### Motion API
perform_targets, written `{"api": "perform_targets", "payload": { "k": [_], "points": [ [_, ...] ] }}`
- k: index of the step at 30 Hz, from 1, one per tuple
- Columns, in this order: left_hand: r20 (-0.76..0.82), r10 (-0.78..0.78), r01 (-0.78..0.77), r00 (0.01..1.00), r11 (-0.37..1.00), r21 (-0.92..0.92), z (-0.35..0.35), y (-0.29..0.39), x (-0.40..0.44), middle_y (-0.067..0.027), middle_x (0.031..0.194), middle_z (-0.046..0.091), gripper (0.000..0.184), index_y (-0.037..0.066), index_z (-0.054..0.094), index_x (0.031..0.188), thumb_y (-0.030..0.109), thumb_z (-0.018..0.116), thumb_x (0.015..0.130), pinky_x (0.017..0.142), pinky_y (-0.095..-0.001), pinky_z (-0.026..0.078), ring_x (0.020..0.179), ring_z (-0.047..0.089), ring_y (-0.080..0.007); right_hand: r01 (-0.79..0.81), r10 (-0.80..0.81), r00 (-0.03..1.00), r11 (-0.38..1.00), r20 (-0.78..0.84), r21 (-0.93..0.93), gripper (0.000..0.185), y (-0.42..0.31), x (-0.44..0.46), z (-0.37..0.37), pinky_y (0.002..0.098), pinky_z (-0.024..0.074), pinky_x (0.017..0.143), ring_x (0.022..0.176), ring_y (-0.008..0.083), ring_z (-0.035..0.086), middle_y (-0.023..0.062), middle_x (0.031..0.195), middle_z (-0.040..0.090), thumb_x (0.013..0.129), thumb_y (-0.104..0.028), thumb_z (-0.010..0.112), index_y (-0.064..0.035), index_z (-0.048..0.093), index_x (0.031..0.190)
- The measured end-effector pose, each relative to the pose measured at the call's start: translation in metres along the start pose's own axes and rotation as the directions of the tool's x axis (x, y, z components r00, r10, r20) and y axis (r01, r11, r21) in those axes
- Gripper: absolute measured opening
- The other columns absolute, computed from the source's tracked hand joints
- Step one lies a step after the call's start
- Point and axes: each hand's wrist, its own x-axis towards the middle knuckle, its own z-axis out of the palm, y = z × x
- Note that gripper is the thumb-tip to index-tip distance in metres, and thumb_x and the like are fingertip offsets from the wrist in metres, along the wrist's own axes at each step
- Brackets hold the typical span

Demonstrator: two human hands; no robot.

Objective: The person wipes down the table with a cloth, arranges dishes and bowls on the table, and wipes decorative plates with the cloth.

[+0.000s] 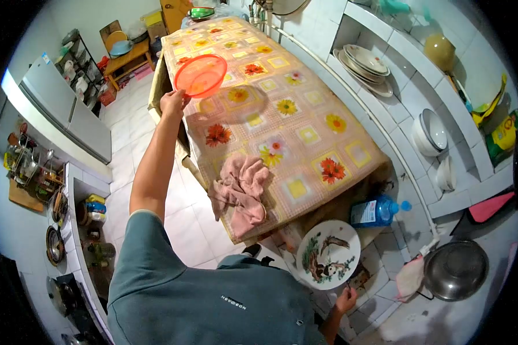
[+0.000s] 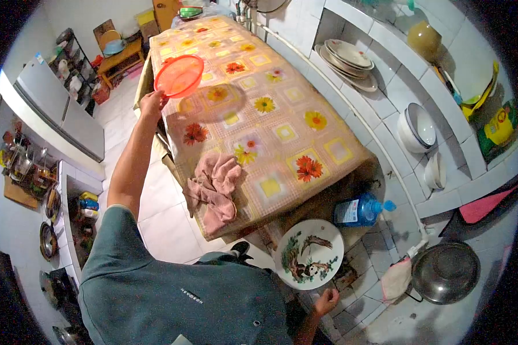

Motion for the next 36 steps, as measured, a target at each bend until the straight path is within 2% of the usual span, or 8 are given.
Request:
{"api": "perform_targets", "payload": {
  "k": [16, 18, 19, 21, 23, 26, 31, 36],
  "points": [
    [-0.127, -0.152, 0.152, 0.980, 0.988, -0.011, -0.003, -0.034, 0.064, -0.0083, 0.069, 0.061, 0.026, 0.000, 0.059, 0.084, 0.022, 0.072, 0.084, 0.046, -0.0415, 0.054, 0.056, 0.062, -0.0200, -0.312, 0.292, 0.949, 0.920, 0.116, 0.236, 0.049, -0.010, -0.028, 0.010, 0.0318, 0.0457, 0.051, 0.062, 0.0183, 0.058, 0.0128, 0.085, 0.064, 0.090, -0.020, 0.066, -0.0003, 0.045, 0.131],
    [0.044, -0.046, 0.044, 0.998, 0.998, 0.034, -0.021, -0.043, 0.081, -0.0066, 0.057, 0.054, 0.033, 0.003, 0.056, 0.072, 0.029, 0.075, 0.083, 0.039, -0.0366, 0.042, 0.046, 0.053, -0.0186, -0.196, 0.153, 0.977, 0.911, 0.145, 0.362, 0.018, 0.011, -0.012, 0.016, 0.0294, 0.0355, 0.043, 0.045, 0.0131, 0.042, 0.0046, 0.068, 0.054, 0.090, -0.015, 0.062, -0.0001, 0.058, 0.100],
    [0.061, 0.029, -0.029, 0.998, 1.000, -0.008, -0.033, -0.054, 0.098, -0.0061, 0.053, 0.052, 0.036, 0.005, 0.054, 0.066, 0.031, 0.072, 0.084, 0.039, -0.0333, 0.037, 0.044, 0.049, -0.0180, -0.157, 0.030, 0.971, 0.832, 0.238, 0.532, 0.009, 0.020, -0.003, 0.026, 0.0274, 0.0356, 0.044, 0.048, 0.0118, 0.044, 0.0030, 0.067, 0.054, 0.091, -0.012, 0.060, -0.0038, 0.058, 0.089],
    [0.376, 0.077, -0.074, 0.923, 0.997, -0.022, -0.068, -0.048, 0.107, -0.0057, 0.071, 0.059, 0.018, 0.009, 0.058, 0.081, 0.024, 0.065, 0.088, 0.049, -0.0317, 0.045, 0.061, 0.058, -0.0178, -0.307, 0.071, 0.909, 0.781, 0.412, 0.544, 0.046, 0.045, 0.016, 0.029, 0.0325, 0.0497, 0.062, 0.077, 0.0173, 0.061, 0.0095, 0.093, 0.065, 0.088, -0.014, 0.068, 0.0009, 0.050, 0.127],
    [0.216, 0.223, -0.198, 0.951, 0.971, -0.132, -0.035, -0.004, 0.064, -0.0050, 0.085, 0.061, 0.017, 0.004, 0.060, 0.097, 0.020, 0.063, 0.091, 0.073, -0.0285, 0.052, 0.085, 0.062, -0.0174, -0.313, 0.176, 0.929, 0.845, 0.326, 0.433, 0.052, 0.007, 0.009, 0.044, 0.0355, 0.0503, 0.070, 0.090, 0.0188, 0.059, 0.0121, 0.109, 0.061, 0.087, -0.018, 0.069, 0.0014, 0.047, 0.131],
    [0.373, 0.165, -0.123, 0.913, 0.983, -0.134, -0.027, 0.036, 0.001, -0.0062, 0.096, 0.062, 0.026, 0.001, 0.059, 0.112, 0.019, 0.062, 0.093, 0.072, -0.0262, 0.051, 0.086, 0.061, -0.0141, -0.224, 0.106, 0.948, 0.892, 0.299, 0.392, 0.049, 0.005, 0.019, 0.060, 0.0326, 0.0521, 0.069, 0.082, 0.0182, 0.062, 0.0143, 0.105, 0.062, 0.089, -0.021, 0.068, 0.0060, 0.050, 0.126],
    [0.697, 0.073, -0.231, 0.714, 0.963, 0.135, 0.008, 0.036, -0.262, -0.0016, 0.082, 0.061, 0.020, 0.002, 0.061, 0.107, 0.016, 0.057, 0.093, 0.058, -0.0200, 0.044, 0.068, 0.057, -0.0089, -0.035, 0.021, 0.998, 0.973, 0.066, 0.229, 0.043, -0.006, 0.018, 0.075, 0.0347, 0.0506, 0.068, 0.079, 0.0201, 0.063, 0.0121, 0.089, 0.065, 0.086, -0.021, 0.071, 0.0078, 0.056, 0.113],
    [0.939, -0.297, -0.465, 0.171, 0.816, 0.343, 0.050, -0.077, -0.431, -0.0150, 0.098, 0.066, 0.030, -0.002, 0.062, 0.112, 0.011, 0.068, 0.085, 0.073, -0.0319, 0.053, 0.084, 0.065, -0.0213, 0.030, -0.031, 0.999, 0.999, 0.009, 0.036, 0.038, 0.003, 0.035, 0.081, 0.0356, 0.0497, 0.071, 0.080, 0.0243, 0.064, 0.0127, 0.087, 0.066, 0.083, -0.020, 0.072, 0.0042, 0.060, 0.110]
  ]
}}
